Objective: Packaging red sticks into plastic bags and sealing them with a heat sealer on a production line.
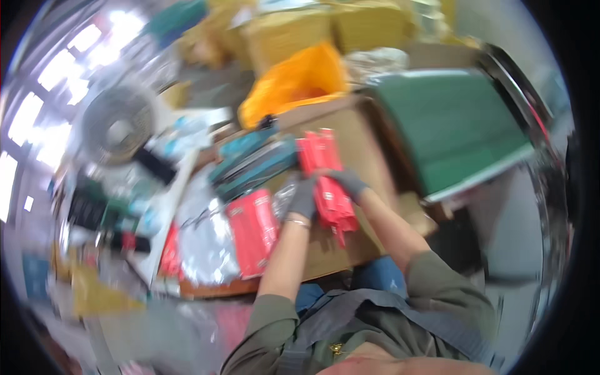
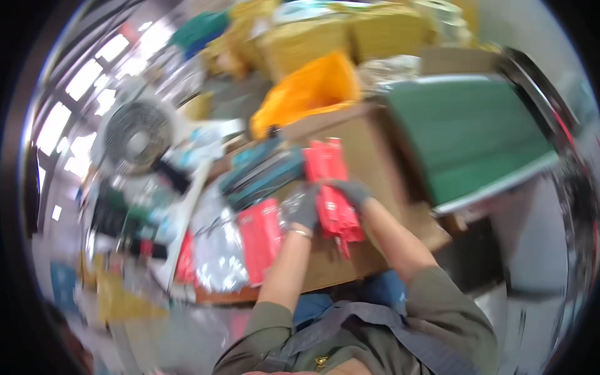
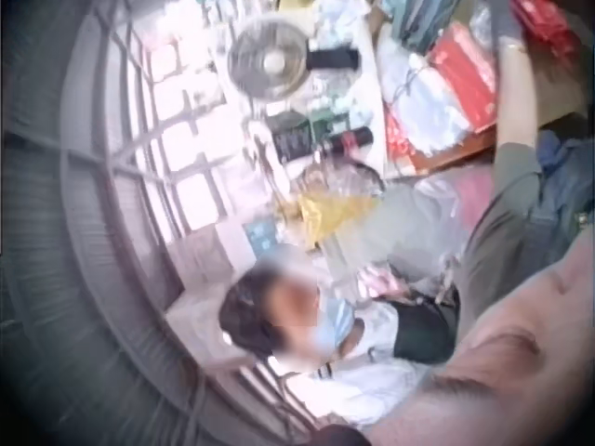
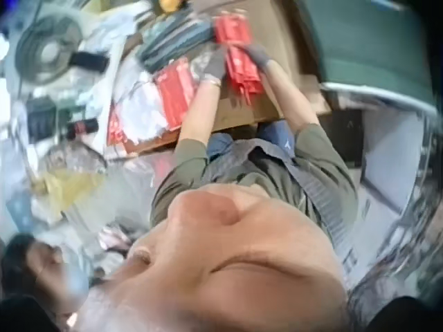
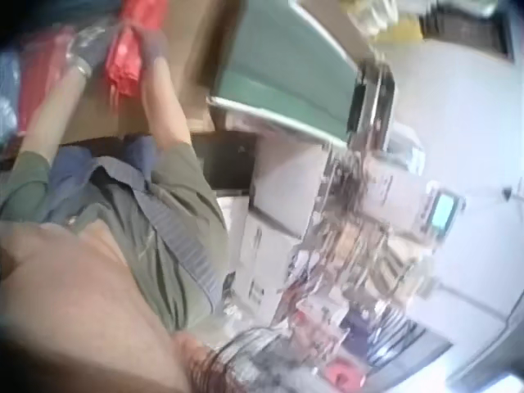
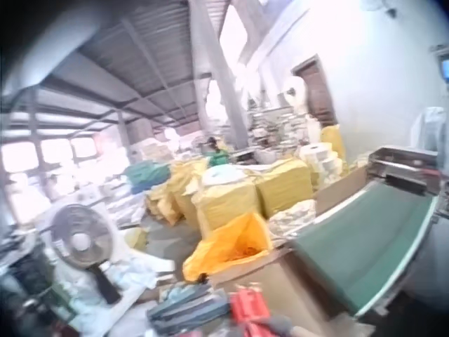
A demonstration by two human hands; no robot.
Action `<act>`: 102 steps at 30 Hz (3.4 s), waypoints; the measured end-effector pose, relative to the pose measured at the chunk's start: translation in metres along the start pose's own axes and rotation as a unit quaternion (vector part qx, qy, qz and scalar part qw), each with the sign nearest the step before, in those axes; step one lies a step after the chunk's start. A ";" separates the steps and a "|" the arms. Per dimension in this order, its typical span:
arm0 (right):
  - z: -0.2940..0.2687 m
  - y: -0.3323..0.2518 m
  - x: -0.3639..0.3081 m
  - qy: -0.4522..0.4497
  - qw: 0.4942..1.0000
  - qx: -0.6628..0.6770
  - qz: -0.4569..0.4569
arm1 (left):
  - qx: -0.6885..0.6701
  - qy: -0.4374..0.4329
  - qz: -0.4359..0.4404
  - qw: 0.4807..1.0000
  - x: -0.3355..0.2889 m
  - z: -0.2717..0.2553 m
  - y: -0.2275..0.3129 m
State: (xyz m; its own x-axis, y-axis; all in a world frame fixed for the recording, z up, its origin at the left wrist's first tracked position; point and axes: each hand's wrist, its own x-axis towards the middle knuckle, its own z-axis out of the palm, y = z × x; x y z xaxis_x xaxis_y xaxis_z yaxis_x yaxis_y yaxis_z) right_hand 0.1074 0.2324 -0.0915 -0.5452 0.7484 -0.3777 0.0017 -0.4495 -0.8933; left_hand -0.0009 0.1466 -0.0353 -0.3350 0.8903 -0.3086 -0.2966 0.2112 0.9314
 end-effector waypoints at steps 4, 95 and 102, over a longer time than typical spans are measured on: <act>-0.017 0.009 -0.070 0.016 0.977 0.180 -0.114 | 0.261 0.062 0.106 0.958 -0.036 0.024 -0.002; 0.039 0.111 -0.285 -0.008 0.932 -0.288 -0.222 | 0.262 -0.019 0.317 0.911 -0.254 -0.056 -0.129; 0.055 -0.016 -0.265 0.129 0.787 -0.455 -0.397 | 0.338 -0.054 0.339 0.877 -0.249 -0.059 -0.143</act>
State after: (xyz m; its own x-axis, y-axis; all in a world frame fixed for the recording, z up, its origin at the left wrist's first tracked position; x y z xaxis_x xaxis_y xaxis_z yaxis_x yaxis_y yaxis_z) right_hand 0.2056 0.0143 0.0366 -0.4900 0.7437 0.4548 0.4096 0.6569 -0.6330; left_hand 0.0723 -0.1294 -0.1028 -0.1320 0.9291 0.3456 0.5470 -0.2224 0.8070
